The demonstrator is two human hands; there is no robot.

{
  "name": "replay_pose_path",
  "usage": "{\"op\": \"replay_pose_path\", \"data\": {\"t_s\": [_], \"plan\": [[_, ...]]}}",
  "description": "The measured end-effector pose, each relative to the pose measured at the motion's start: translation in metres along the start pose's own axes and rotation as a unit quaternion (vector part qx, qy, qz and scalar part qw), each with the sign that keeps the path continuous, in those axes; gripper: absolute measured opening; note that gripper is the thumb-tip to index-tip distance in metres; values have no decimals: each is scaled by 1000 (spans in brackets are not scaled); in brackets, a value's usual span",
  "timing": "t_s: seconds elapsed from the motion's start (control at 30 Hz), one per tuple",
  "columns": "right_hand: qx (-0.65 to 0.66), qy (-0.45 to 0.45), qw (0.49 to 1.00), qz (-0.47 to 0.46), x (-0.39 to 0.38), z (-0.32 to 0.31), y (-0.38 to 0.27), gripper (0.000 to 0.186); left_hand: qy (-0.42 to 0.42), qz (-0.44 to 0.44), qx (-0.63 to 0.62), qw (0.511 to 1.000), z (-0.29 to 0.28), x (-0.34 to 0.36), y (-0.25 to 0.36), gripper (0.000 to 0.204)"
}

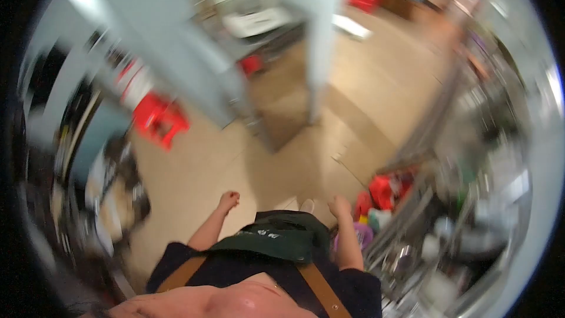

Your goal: The person picks up a metal steamer tray and places a cloth liner inside it. They سپس wash several dough pieces in the sink, place one on a cutting board, slice it into segments using a cleaver, and transfer the pieces into a large pot.

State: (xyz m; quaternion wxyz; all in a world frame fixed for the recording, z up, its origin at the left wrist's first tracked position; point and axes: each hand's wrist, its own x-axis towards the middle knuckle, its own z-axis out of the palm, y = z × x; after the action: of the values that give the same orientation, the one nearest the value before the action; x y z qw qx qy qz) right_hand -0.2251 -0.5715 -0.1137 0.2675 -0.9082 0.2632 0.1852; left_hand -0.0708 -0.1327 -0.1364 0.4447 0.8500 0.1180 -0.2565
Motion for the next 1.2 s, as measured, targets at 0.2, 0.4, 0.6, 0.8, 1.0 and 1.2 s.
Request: {"op": "replay_pose_path", "data": {"t_s": [0.2,0.4,0.6,0.8,1.0,1.2], "plan": [[-116,-84,980,-135,82,-9,-37,50,222,-109,-96,964,-42,-97,-73,28],[-219,-214,921,-241,82,53,-160,48,216,-402,-178,872,-3,-235,-216,34],[-232,-272,879,-315,59,145,-287,46,264,-495,-309,768,-28,-284,-279,30],[-293,-321,797,-419,76,232,-392,51,387,-447,-430,682,-77,-266,-310,32],[-275,-273,800,-458,134,289,-444,42,385,-420,-484,664,-115,-232,-319,33],[-371,-344,796,-333,166,323,-537,54,378,-424,-587,577,-147,-185,-354,35]]}}
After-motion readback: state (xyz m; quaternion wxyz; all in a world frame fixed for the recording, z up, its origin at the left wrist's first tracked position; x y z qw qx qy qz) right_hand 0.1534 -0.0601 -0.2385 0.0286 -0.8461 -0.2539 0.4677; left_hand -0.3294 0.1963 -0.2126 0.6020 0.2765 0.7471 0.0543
